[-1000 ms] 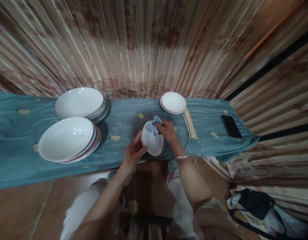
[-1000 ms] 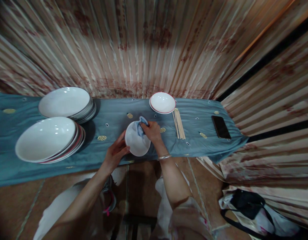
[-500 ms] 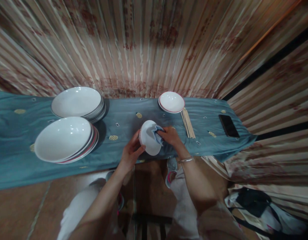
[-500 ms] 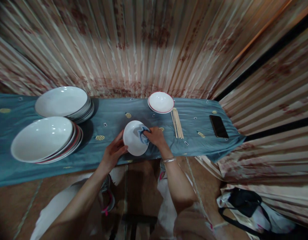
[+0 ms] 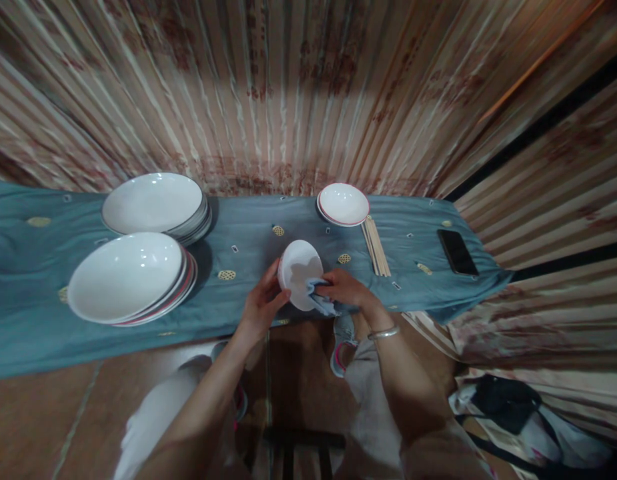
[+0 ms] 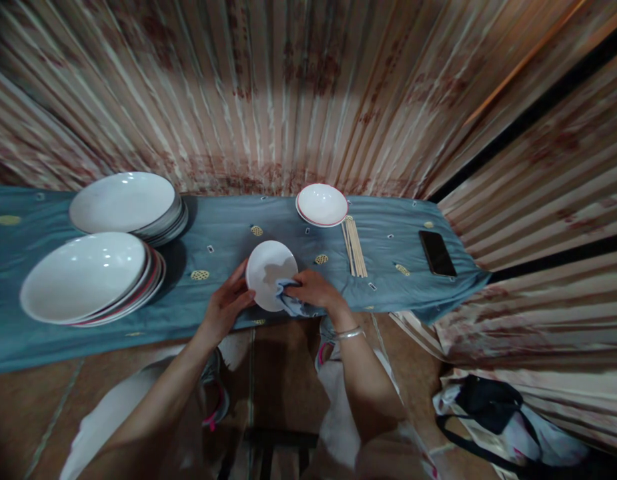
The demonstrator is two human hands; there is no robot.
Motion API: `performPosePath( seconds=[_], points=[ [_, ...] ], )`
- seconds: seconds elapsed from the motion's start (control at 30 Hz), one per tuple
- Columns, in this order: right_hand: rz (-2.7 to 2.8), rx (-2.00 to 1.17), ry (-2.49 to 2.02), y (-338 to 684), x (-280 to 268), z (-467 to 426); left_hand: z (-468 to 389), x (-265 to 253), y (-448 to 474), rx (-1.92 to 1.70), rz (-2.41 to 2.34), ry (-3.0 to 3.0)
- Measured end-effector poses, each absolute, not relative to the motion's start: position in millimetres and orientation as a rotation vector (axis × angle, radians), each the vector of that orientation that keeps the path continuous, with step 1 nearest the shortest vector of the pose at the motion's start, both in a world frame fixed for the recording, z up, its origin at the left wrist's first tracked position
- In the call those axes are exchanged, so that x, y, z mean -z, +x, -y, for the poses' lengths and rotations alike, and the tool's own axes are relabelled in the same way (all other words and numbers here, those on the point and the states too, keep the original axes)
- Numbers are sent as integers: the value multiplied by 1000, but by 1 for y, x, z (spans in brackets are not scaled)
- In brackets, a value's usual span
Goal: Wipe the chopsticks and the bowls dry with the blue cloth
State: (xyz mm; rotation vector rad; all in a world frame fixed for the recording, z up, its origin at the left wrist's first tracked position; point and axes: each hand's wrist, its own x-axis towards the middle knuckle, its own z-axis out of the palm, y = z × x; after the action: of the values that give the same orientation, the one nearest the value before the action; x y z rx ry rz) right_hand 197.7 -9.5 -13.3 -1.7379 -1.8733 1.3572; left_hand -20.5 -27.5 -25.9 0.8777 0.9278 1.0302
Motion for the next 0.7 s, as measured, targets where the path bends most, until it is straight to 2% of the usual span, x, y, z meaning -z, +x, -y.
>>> performPosePath(
  seconds=[0.1, 0.27, 0.7],
  points=[
    [1843, -1558, -1593, 195, 11, 13, 27, 26, -20, -1030, -928, 885],
    [1786, -1708, -1416, 183, 3, 17, 27, 26, -20, -1034, -930, 918],
    [1776, -1520, -1396, 166, -2, 24, 26, 25, -23, -1002, -930, 949]
  ],
)
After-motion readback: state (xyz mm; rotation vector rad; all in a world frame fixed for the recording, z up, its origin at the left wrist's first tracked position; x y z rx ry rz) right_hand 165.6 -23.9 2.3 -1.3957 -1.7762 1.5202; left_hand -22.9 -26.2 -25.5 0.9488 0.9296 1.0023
